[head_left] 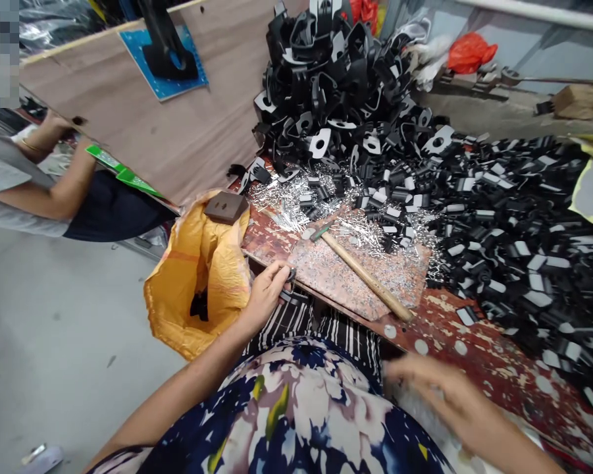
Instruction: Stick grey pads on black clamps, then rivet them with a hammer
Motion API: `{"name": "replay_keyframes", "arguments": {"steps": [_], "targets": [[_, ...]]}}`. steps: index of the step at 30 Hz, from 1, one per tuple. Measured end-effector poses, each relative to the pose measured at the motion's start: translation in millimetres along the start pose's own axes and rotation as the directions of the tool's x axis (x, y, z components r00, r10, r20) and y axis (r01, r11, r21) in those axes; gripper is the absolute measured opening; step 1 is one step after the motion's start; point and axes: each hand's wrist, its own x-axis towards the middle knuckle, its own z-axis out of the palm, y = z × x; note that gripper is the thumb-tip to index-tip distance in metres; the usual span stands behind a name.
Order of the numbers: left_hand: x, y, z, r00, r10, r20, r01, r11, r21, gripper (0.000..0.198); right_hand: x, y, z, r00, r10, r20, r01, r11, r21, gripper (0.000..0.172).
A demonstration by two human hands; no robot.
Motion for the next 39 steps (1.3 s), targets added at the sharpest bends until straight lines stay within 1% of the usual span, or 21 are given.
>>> {"name": "replay_keyframes", "arguments": {"steps": [1, 2, 4, 6, 7, 8, 10, 12, 14, 16, 18, 20, 22, 23, 25, 27, 28, 32, 33, 36, 39], "targets": [[1, -1, 0.8, 1.000, 0.006, -0.007, -0.006, 1.000, 0.004, 0.038, 22, 5, 6, 0.999, -0.016, -0.047, 0.013, 0.999, -0.051, 0.031], [2, -3, 1.4, 1.000, 0.012, -0.014, -0.012, 1.000, 0.004, 0.039, 45, 8, 12, 0.994, -0.030, -0.105, 0.015, 0.989, -0.146, 0.031], [3, -6, 2.3, 0.999, 0.026, -0.022, -0.026, 1.000, 0.002, 0.041, 89, 9, 26, 0.974, -0.057, -0.217, -0.036, 0.915, -0.401, 0.028], [4, -9, 3.4, 0.998, 0.047, -0.031, -0.046, 0.999, 0.014, 0.043, 122, 8, 38, 0.971, -0.054, -0.234, -0.090, 0.822, -0.562, 0.027], [4, -11, 4.1, 0.998, 0.060, -0.037, -0.059, 0.998, 0.029, 0.043, 133, 9, 42, 0.974, -0.043, -0.221, -0.097, 0.805, -0.586, 0.025], [4, -12, 5.0, 0.996, 0.075, -0.045, -0.072, 0.996, 0.048, 0.043, 138, 10, 45, 0.978, -0.032, -0.205, -0.094, 0.811, -0.578, 0.023], [5, -14, 6.9, 0.993, 0.094, -0.067, -0.089, 0.993, 0.081, 0.044, 138, 17, 46, 0.986, 0.004, -0.165, -0.087, 0.862, -0.499, 0.019], [5, -15, 8.5, 0.990, 0.113, -0.089, -0.104, 0.989, 0.107, 0.043, 126, 25, 40, 0.993, 0.083, -0.088, -0.111, 0.918, -0.380, 0.017], [5, -14, 9.3, 0.983, 0.149, -0.107, -0.132, 0.980, 0.152, 0.042, 110, 28, 30, 0.990, 0.139, 0.002, -0.133, 0.953, -0.271, 0.020], [6, -12, 9.2, 0.976, 0.182, -0.121, -0.156, 0.968, 0.199, 0.043, 95, 24, 20, 0.996, 0.087, 0.022, -0.081, 0.977, -0.200, 0.031], [7, -11, 8.8, 0.971, 0.195, -0.135, -0.161, 0.960, 0.230, 0.046, 85, 14, 12, 0.998, -0.044, -0.047, 0.035, 0.985, -0.171, 0.041], [8, -11, 8.6, 0.967, 0.202, -0.152, -0.159, 0.954, 0.255, 0.047, 80, 2, 11, 0.974, -0.162, -0.159, 0.135, 0.977, -0.165, 0.049], [8, -10, 9.0, 0.963, 0.211, -0.165, -0.160, 0.946, 0.281, 0.046, 80, -8, 17, 0.933, -0.240, -0.269, 0.197, 0.964, -0.176, 0.058], [8, -10, 9.3, 0.962, 0.213, -0.171, -0.159, 0.945, 0.286, 0.046, 81, -12, 22, 0.916, -0.271, -0.297, 0.216, 0.955, -0.205, 0.060], [8, -10, 9.9, 0.960, 0.215, -0.182, -0.158, 0.946, 0.284, 0.046, 83, -15, 34, 0.907, -0.321, -0.273, 0.234, 0.923, -0.307, 0.059], [8, -10, 10.1, 0.959, 0.214, -0.185, -0.158, 0.947, 0.279, 0.046, 84, -15, 42, 0.924, -0.327, -0.201, 0.227, 0.888, -0.400, 0.055], [8, -11, 10.1, 0.960, 0.212, -0.183, -0.157, 0.949, 0.272, 0.046, 83, -14, 44, 0.930, -0.315, -0.191, 0.214, 0.884, -0.416, 0.056], [8, -13, 9.3, 0.964, 0.199, -0.177, -0.153, 0.958, 0.244, 0.046, 82, -13, 42, 0.913, -0.296, -0.279, 0.185, 0.913, -0.363, 0.066], [8, -13, 9.1, 0.964, 0.198, -0.178, -0.152, 0.958, 0.244, 0.047, 82, -13, 42, 0.915, -0.302, -0.266, 0.191, 0.907, -0.375, 0.065], [8, -12, 8.7, 0.965, 0.195, -0.175, -0.147, 0.956, 0.254, 0.047, 89, -12, 43, 0.945, -0.286, -0.159, 0.195, 0.881, -0.431, 0.051], [8, -10, 8.5, 0.968, 0.192, -0.163, -0.151, 0.961, 0.232, 0.047, 93, -8, 37, 0.963, -0.235, -0.135, 0.170, 0.911, -0.375, 0.048]]}}
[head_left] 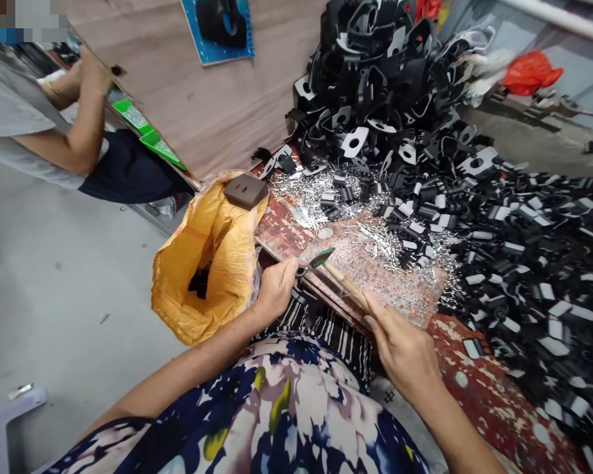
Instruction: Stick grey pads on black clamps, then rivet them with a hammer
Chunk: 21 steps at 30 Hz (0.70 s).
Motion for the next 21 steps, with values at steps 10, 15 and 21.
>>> {"name": "replay_keyframes", "arguments": {"steps": [10, 15, 21], "targets": [[-1, -5, 1.9, 0.999, 0.028, -0.020, -0.028, 0.999, 0.028, 0.046, -9, -12, 6, 0.992, -0.045, -0.114, 0.055, 0.995, 0.084, 0.057], [-1, -8, 2.5, 0.999, 0.033, -0.016, -0.033, 0.999, 0.030, 0.046, -11, -9, 8, 0.997, -0.005, -0.074, 0.011, 0.996, 0.089, 0.059], [-1, -3, 1.6, 1.000, 0.024, -0.020, -0.024, 0.999, 0.038, 0.047, -9, -2, 12, 0.999, -0.015, -0.032, 0.017, 0.999, 0.045, 0.056]]}}
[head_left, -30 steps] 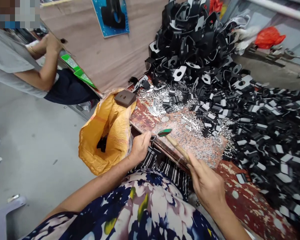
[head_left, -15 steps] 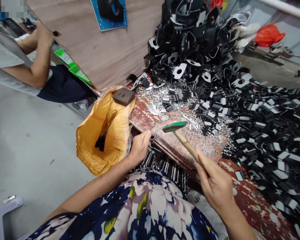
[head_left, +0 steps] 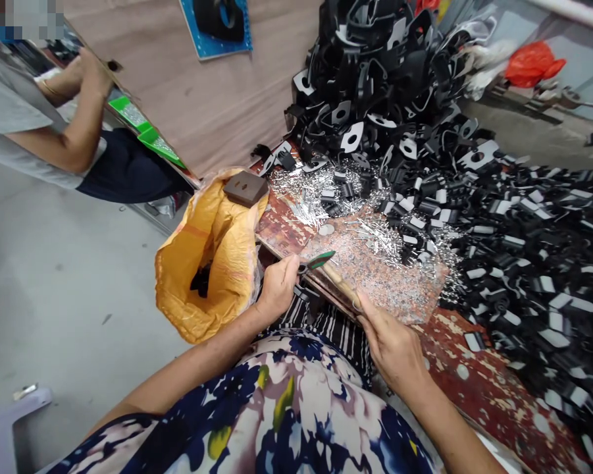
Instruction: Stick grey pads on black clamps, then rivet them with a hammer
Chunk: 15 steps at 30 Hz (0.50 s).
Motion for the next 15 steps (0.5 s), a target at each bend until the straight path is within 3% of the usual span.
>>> {"name": "replay_keyframes", "arguments": {"steps": [8, 12, 15], "targets": [[0, 1, -0.1, 1.000, -0.002, -0.002, 0.001, 0.999, -0.043, 0.047, 0, 28, -7, 0.983, 0.128, 0.135, -0.122, 0.991, -0.054, 0.049], [4, 1, -6.4, 0.996, -0.069, 0.047, 0.079, 0.968, -0.238, 0.044, 20, 45, -5, 0.968, 0.251, 0.019, -0.237, 0.934, -0.267, 0.046], [6, 1, -24.3, 0.984, -0.173, -0.032, 0.135, 0.860, -0.493, 0.038, 32, 51, -2, 0.964, 0.251, -0.088, -0.266, 0.893, -0.363, 0.044]]}}
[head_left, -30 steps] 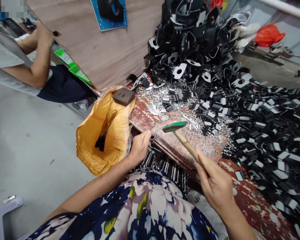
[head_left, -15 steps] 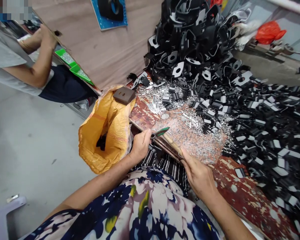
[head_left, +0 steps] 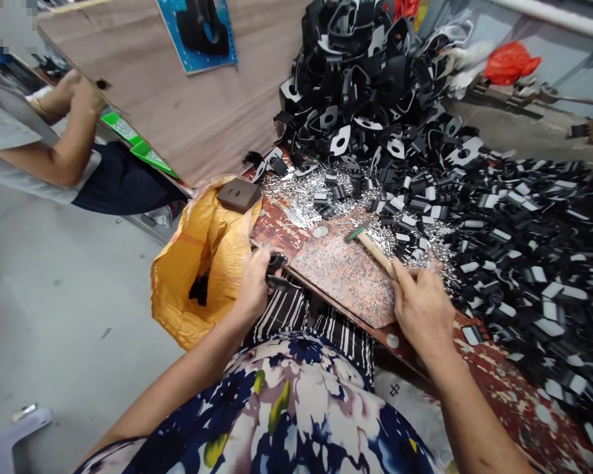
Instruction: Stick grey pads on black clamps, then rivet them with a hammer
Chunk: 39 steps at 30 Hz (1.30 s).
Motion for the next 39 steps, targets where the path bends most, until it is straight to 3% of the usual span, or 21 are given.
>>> {"name": "replay_keyframes", "arguments": {"steps": [2, 4, 8, 10, 12, 14, 16, 19, 22, 24, 28, 32, 36, 39], "targets": [[0, 11, -14.0, 0.998, 0.010, -0.057, -0.015, 0.997, -0.080, 0.035, 1, -5, 1, 0.997, -0.025, -0.079, 0.026, 1.000, 0.015, 0.045], [-4, 24, -29.1, 0.999, 0.035, -0.041, -0.037, 0.999, -0.037, 0.037, -1, -16, 2, 0.985, -0.122, -0.118, 0.135, 0.984, 0.117, 0.042], [-13, 48, -64.7, 0.985, 0.171, -0.027, -0.155, 0.937, 0.313, 0.040, 4, -57, 3, 0.911, -0.394, -0.118, 0.410, 0.845, 0.345, 0.031], [-14, 55, -88.2, 0.956, 0.282, -0.083, -0.199, 0.828, 0.524, 0.037, 14, -81, 4, 0.882, -0.457, -0.116, 0.464, 0.795, 0.391, 0.029], [-12, 57, -113.5, 0.926, 0.367, -0.086, -0.192, 0.657, 0.729, 0.035, 27, -101, 9, 0.858, -0.504, -0.096, 0.496, 0.769, 0.403, 0.033], [-8, 56, -133.9, 0.914, 0.405, -0.006, -0.185, 0.431, 0.883, 0.035, 37, -115, 16, 0.841, -0.539, -0.051, 0.514, 0.764, 0.390, 0.040], [-4, 55, -142.7, 0.903, 0.421, 0.083, -0.211, 0.268, 0.940, 0.035, 43, -123, 24, 0.835, -0.550, -0.006, 0.510, 0.771, 0.382, 0.044], [9, 63, -129.1, 0.881, 0.424, 0.209, -0.324, 0.219, 0.920, 0.034, 44, -124, 34, 0.847, -0.531, 0.003, 0.487, 0.780, 0.393, 0.044], [40, 84, -92.7, 0.840, 0.394, 0.373, -0.467, 0.175, 0.867, 0.032, 42, -125, 39, 0.860, -0.509, -0.030, 0.479, 0.787, 0.390, 0.048], [71, 104, -64.6, 0.831, 0.356, 0.428, -0.483, 0.079, 0.872, 0.031, 41, -125, 41, 0.866, -0.497, -0.050, 0.475, 0.789, 0.390, 0.052], [141, 136, -18.8, 0.925, 0.219, 0.310, -0.282, -0.152, 0.947, 0.033, 42, -124, 40, 0.876, -0.477, -0.070, 0.454, 0.770, 0.448, 0.050], [185, 143, 6.6, 0.960, 0.161, 0.227, -0.194, -0.196, 0.961, 0.037, 39, -120, 37, 0.880, -0.459, -0.119, 0.448, 0.725, 0.522, 0.038], [181, 143, 18.1, 0.963, 0.204, 0.175, -0.130, -0.217, 0.968, 0.043, 37, -117, 31, 0.875, -0.466, -0.131, 0.458, 0.709, 0.537, 0.032], [143, 134, 24.8, 0.905, 0.336, 0.261, -0.180, -0.254, 0.950, 0.046, 40, -118, 31, 0.877, -0.466, -0.114, 0.453, 0.728, 0.514, 0.033]]}}
